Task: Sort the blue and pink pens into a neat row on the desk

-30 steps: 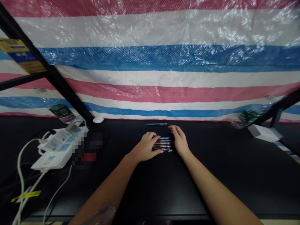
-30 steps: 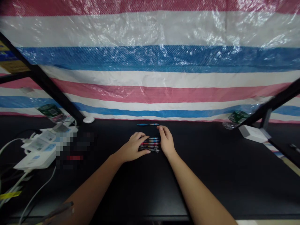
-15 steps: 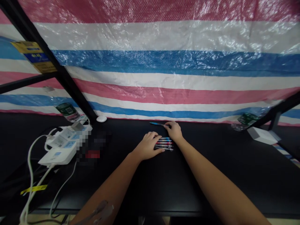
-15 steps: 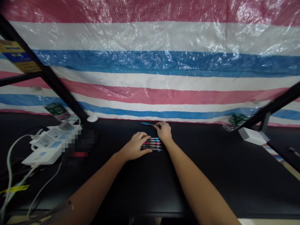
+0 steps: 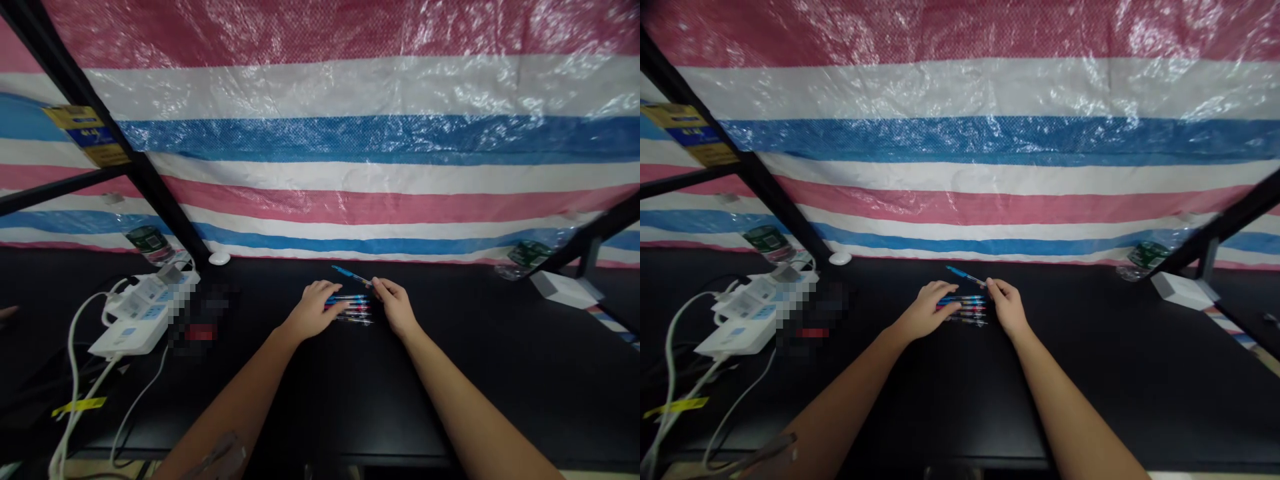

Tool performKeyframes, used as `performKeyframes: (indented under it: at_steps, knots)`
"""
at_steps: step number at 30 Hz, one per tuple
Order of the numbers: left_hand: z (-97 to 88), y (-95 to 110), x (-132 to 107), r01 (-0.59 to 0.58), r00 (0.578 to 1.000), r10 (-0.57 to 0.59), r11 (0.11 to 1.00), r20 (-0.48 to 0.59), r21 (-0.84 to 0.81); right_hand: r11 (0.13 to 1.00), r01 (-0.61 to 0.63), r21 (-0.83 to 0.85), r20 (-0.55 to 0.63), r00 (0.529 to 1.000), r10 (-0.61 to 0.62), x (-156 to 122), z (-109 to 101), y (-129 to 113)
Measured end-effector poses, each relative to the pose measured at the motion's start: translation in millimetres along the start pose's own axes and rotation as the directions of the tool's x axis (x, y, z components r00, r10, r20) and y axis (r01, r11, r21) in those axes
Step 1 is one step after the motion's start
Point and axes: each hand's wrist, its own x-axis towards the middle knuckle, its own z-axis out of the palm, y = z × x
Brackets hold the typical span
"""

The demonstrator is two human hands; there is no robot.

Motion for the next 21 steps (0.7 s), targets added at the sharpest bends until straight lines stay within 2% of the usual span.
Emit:
performKeyframes:
  at_steps: [2, 3, 6, 11, 13, 17, 21]
  knots:
    - [-1.6, -0.6, 4.4, 0.093, 0.983, -0.128, 0.964, -0.130, -0.251, 1.000, 0.001, 0.012, -0.003, 1.000, -0.001, 0.0, 0.8, -3.6]
    - [-2.8, -0.6, 6.6, 0.131, 0.964, -0.207, 0.913, -0.164, -0.386, 1.000, 0.001, 0.019, 0.012, 1.000, -0.002, -0.2, 1.4, -6.0]
    - [-6.8, 1.1, 11.2, 0.122, 0.944, -0.293, 0.738, -0.152, -0.663, 0.996, -0.036, 0.084, 0.078, 0.996, 0.029, -1.7, 4.2, -14.0]
    - [-5.8, 7.2, 13.1, 0.067, 0.924, -0.356, 0.505, -0.138, -0.860, 0.967, -0.167, 0.190, 0.203, 0.971, 0.128, -6.3, 11.8, -23.7]
    - [-2.9, 8.9, 13.2, 0.058, 0.923, -0.366, 0.441, -0.121, -0.896, 0.956, -0.202, 0.212, 0.238, 0.960, 0.150, -8.2, 14.5, -26.1]
    - [2.8, 8.1, 12.9, 0.034, 0.895, -0.412, 0.448, -0.172, -0.893, 0.953, -0.220, 0.210, 0.283, 0.946, 0.156, -11.1, 17.7, -28.2]
    - [5.6, 4.5, 12.6, 0.012, 0.843, -0.478, 0.476, -0.247, -0.879, 0.969, -0.151, 0.196, 0.229, 0.968, 0.104, -13.0, 21.7, -26.5]
